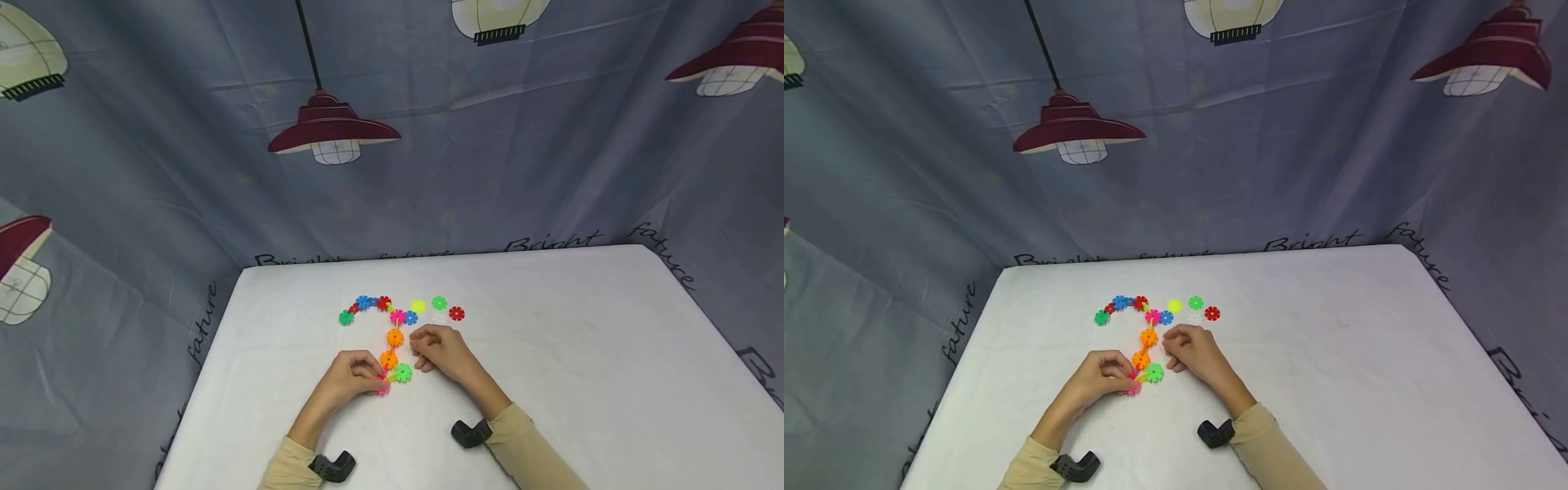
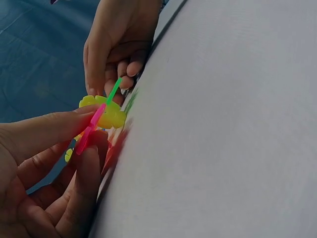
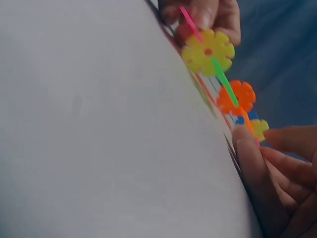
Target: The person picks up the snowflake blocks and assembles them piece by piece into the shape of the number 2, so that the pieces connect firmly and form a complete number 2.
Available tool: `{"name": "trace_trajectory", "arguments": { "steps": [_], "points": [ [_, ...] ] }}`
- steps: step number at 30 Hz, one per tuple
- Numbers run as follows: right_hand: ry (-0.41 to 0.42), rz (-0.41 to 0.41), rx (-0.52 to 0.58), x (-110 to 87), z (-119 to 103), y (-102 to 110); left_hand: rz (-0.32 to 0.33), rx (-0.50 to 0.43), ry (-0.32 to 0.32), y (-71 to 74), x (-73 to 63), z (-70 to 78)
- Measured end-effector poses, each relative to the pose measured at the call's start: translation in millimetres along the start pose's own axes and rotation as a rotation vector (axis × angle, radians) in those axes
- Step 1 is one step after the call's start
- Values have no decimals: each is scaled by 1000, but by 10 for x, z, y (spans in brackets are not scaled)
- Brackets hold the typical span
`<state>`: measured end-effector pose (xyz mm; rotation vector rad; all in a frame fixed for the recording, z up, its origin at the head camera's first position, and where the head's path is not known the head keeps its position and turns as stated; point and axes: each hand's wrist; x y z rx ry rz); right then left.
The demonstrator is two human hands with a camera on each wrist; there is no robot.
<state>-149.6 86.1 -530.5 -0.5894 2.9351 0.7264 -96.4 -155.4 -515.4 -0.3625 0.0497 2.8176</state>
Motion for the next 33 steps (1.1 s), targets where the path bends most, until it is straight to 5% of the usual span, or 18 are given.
{"name": "trace_trajectory", "arguments": {
  "steps": [3,15,19,29,33],
  "points": [
    [1,38,-64,80,14,71,18,56,-37,-13,1,9],
    [18,-52,-392,338,-79,200,83,308,-238,-101,-8,51],
    [8,-25,-397,326,-67,192,90,344,-308,-140,-12,75],
    [-65,19,-393,66,-64,280,133,493,-345,-266,-16,55],
    [-35,-26,-341,-58,-34,295,111,504,-346,-271,-29,68]
  ]
}}
Point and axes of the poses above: each hand's wrist, its own x-axis towards the middle knuckle, its own y-axis out of the back of the hand, z = x × y, and after that the axes turned 10 degrees about -x, right-handed
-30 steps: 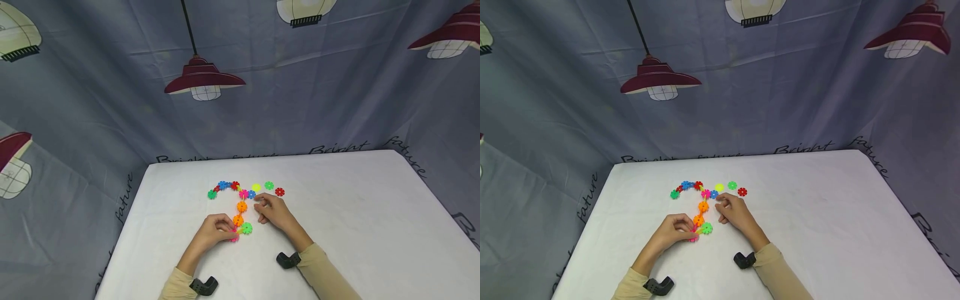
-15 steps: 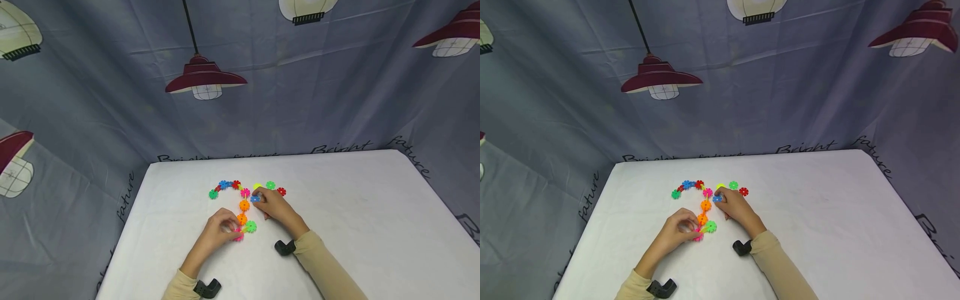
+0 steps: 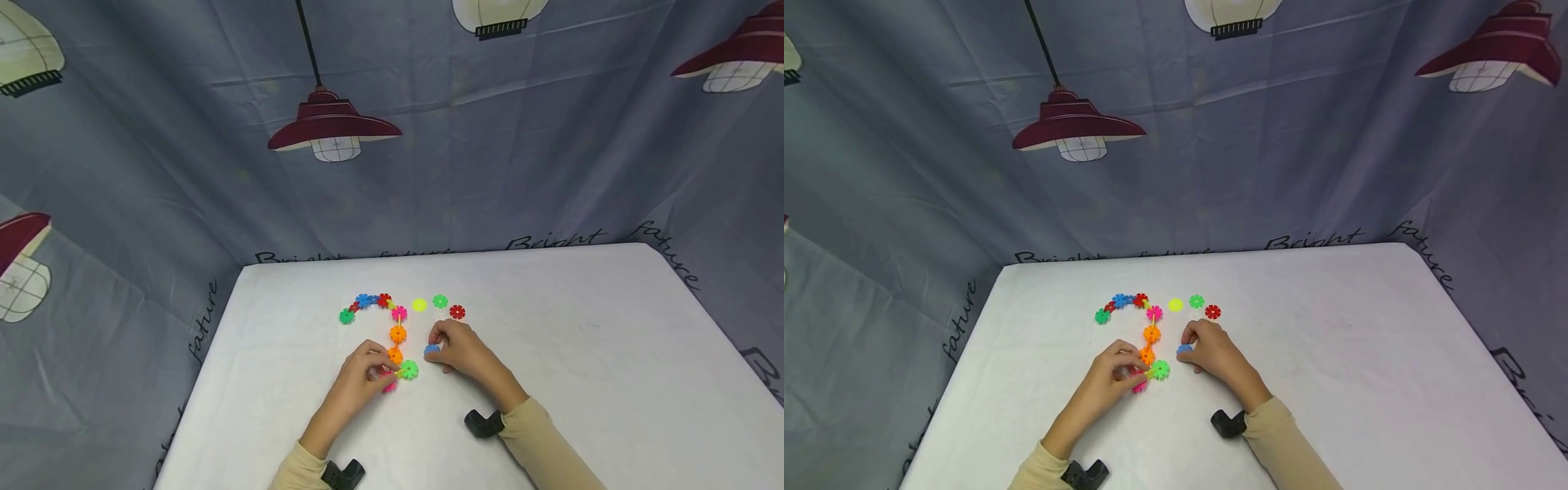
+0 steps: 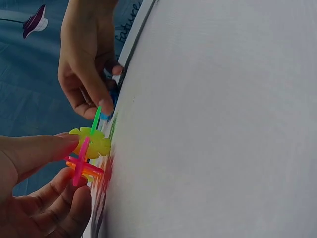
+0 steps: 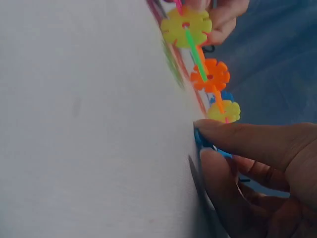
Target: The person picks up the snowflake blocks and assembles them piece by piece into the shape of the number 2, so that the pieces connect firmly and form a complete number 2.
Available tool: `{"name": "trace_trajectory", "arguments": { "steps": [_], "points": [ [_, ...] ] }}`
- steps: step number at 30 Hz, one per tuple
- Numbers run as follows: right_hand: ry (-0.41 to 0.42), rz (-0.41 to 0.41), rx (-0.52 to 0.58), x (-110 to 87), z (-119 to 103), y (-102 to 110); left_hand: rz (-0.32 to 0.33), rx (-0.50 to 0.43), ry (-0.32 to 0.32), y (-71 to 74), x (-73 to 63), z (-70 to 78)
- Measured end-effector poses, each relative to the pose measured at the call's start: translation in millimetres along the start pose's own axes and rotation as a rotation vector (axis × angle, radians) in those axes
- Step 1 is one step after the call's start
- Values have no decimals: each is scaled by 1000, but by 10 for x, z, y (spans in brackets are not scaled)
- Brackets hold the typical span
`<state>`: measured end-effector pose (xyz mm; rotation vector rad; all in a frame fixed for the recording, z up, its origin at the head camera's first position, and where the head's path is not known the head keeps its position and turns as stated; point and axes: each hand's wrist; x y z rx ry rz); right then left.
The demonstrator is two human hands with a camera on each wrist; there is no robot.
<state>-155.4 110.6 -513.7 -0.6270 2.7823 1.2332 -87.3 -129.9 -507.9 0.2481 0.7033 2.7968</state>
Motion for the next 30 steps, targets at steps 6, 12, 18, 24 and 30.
{"name": "trace_trajectory", "arguments": {
  "steps": [6,12,18,24,30],
  "points": [
    [132,-68,97,-166,69,-35,-34,-3,18,57,0,-7],
    [251,-54,59,-203,41,-88,-73,-3,29,125,-1,-26],
    [297,15,-60,-210,-11,-150,-82,13,32,155,2,-1],
    [333,38,-72,-217,-44,-192,-39,79,6,115,17,-22],
    [344,50,-78,-217,-38,-207,5,121,5,81,10,-31]
  ]
}}
Point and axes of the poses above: each hand's wrist, its own x-axis towards the middle knuckle, its own y-axis out of the back of the hand, z = x × y, and after that the axes turned 10 degrees about -x, right-handed
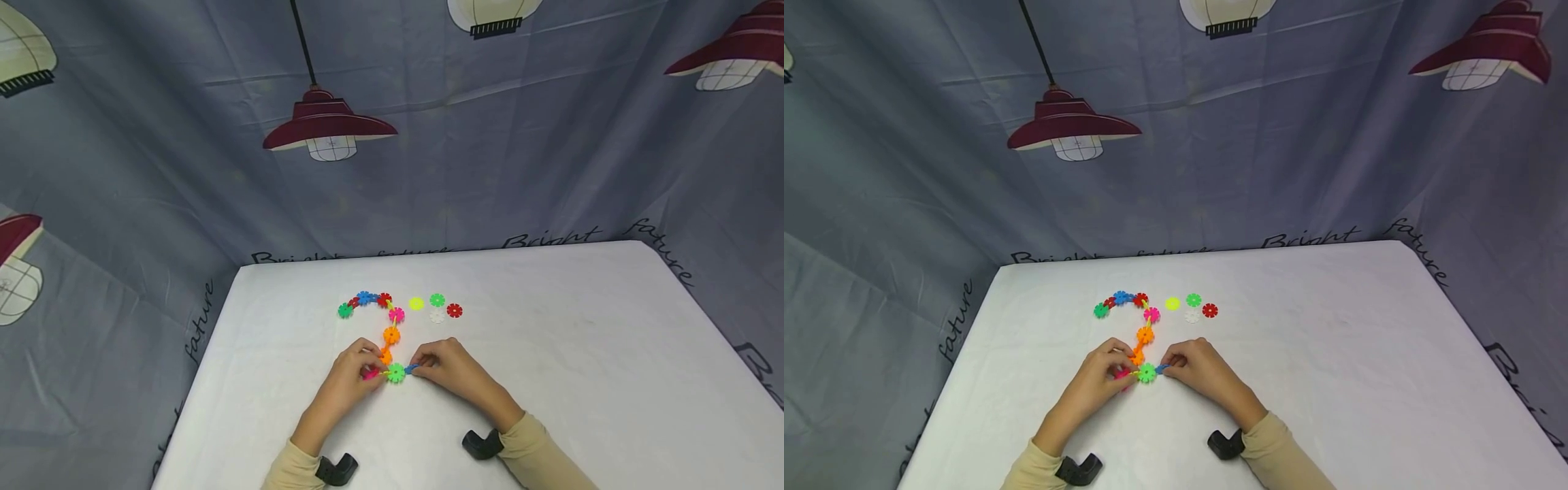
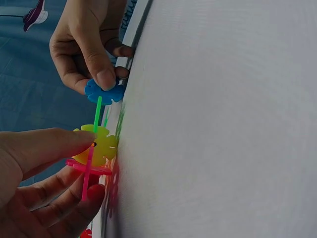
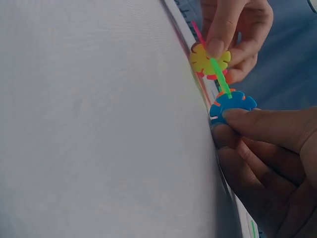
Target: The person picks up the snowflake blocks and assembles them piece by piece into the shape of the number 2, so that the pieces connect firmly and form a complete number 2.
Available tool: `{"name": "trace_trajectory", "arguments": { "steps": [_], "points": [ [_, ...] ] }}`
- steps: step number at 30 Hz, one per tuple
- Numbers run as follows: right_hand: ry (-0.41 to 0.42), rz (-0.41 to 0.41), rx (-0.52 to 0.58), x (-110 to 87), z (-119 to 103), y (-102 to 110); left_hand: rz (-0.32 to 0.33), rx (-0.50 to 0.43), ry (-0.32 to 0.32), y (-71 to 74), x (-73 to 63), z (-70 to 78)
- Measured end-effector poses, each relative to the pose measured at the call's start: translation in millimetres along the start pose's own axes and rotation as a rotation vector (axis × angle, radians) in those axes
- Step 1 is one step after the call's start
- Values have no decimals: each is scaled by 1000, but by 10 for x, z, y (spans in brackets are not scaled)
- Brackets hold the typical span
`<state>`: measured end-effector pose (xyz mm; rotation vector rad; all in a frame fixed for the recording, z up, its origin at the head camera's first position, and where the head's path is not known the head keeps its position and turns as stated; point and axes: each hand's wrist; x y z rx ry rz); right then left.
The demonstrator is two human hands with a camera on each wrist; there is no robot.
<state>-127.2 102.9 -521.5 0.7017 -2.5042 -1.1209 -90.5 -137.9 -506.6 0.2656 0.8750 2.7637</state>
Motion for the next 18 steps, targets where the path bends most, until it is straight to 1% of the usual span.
{"name": "trace_trajectory", "arguments": {
  "steps": [7,11,14,18],
  "points": [
    [-29,2,16,-9,14,21,17,42,-14,-2,7,26],
    [-3,-9,19,-5,4,16,24,59,-23,-3,4,36],
    [13,0,-7,3,-8,7,32,59,-29,-2,3,33],
    [-6,31,-63,8,-14,3,34,41,-35,1,0,19]
  ]
}}
Point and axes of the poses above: each hand's wrist, its own x-axis towards the middle knuckle, its own y-axis out of the back of the hand, z = x × y, and after that the axes turned 10 degrees about -x, right-handed
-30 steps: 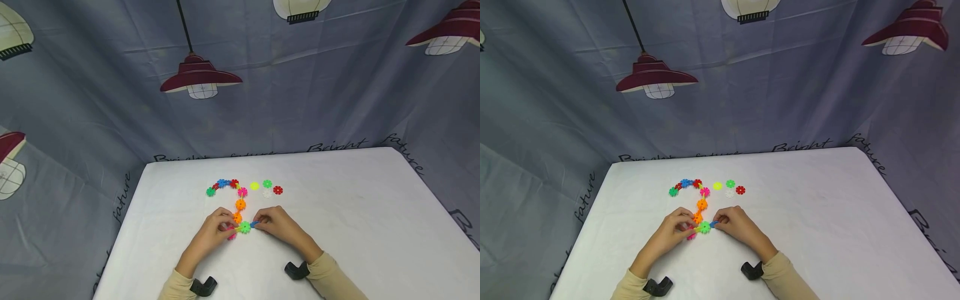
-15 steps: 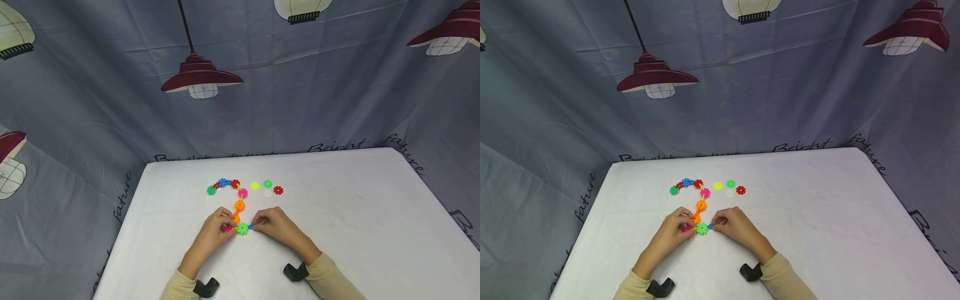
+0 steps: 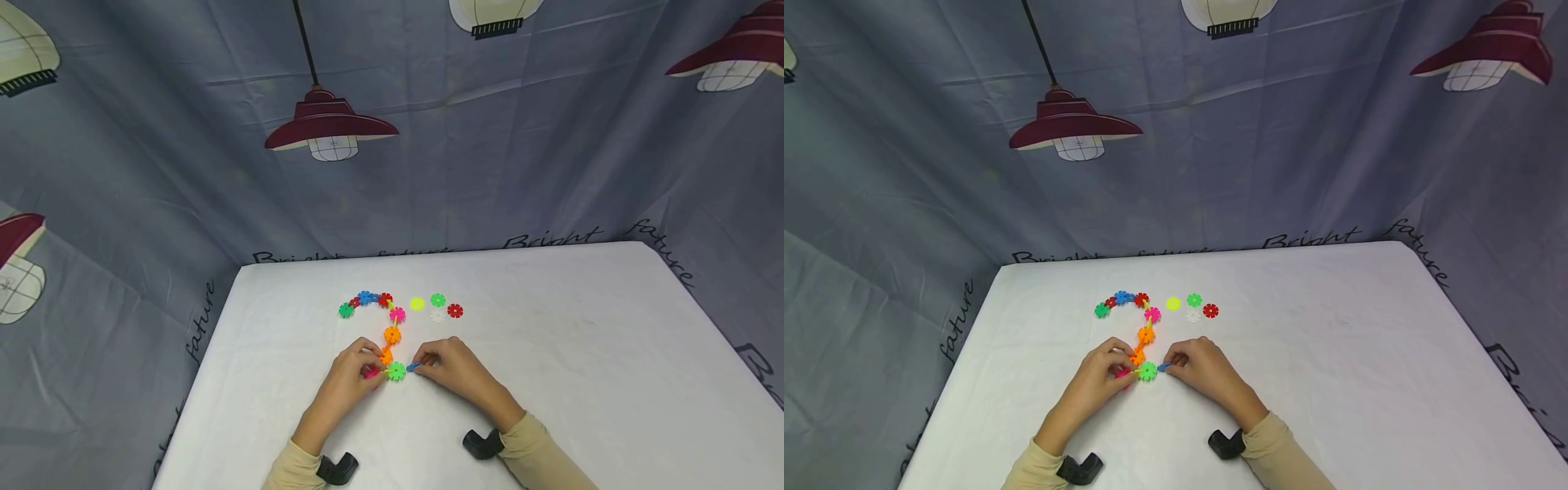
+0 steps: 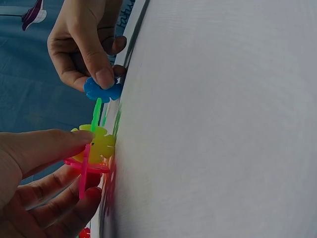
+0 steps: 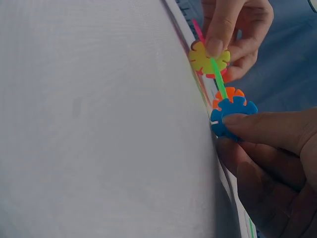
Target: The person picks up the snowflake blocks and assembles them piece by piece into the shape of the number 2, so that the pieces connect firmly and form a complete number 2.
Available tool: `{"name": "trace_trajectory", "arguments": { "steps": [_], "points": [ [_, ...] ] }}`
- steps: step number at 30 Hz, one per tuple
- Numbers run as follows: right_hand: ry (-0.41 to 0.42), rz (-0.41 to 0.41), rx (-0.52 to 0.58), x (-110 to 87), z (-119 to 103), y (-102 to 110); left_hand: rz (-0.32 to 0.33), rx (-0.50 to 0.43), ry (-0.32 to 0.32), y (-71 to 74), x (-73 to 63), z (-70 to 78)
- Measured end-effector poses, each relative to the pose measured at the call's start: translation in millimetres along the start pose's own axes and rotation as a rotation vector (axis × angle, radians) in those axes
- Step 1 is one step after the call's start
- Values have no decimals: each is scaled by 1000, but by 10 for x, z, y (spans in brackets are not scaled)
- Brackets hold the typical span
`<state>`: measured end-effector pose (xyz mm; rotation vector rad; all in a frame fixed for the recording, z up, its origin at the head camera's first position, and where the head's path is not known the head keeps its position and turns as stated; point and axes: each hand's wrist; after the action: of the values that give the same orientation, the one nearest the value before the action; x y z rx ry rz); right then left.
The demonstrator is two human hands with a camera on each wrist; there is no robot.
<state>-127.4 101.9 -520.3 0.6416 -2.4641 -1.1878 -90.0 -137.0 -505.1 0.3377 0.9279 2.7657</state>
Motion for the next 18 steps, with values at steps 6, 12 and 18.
{"name": "trace_trajectory", "arguments": {
  "steps": [6,12,18],
  "points": [
    [8,11,11,1,15,-14,-6,-38,0,-10,-1,-20],
    [3,48,-114,-11,-46,1,-6,-44,-5,-19,2,-23],
    [52,79,-214,-20,-92,28,15,-29,-12,-29,1,-18]
  ]
}}
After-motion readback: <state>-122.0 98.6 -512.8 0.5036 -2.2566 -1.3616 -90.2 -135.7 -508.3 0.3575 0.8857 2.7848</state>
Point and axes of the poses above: each hand's wrist, its own x-axis towards the middle knuckle, its own y-axis out of the back of the hand, z = x × y, and after that the axes turned 10 degrees about -x, right-handed
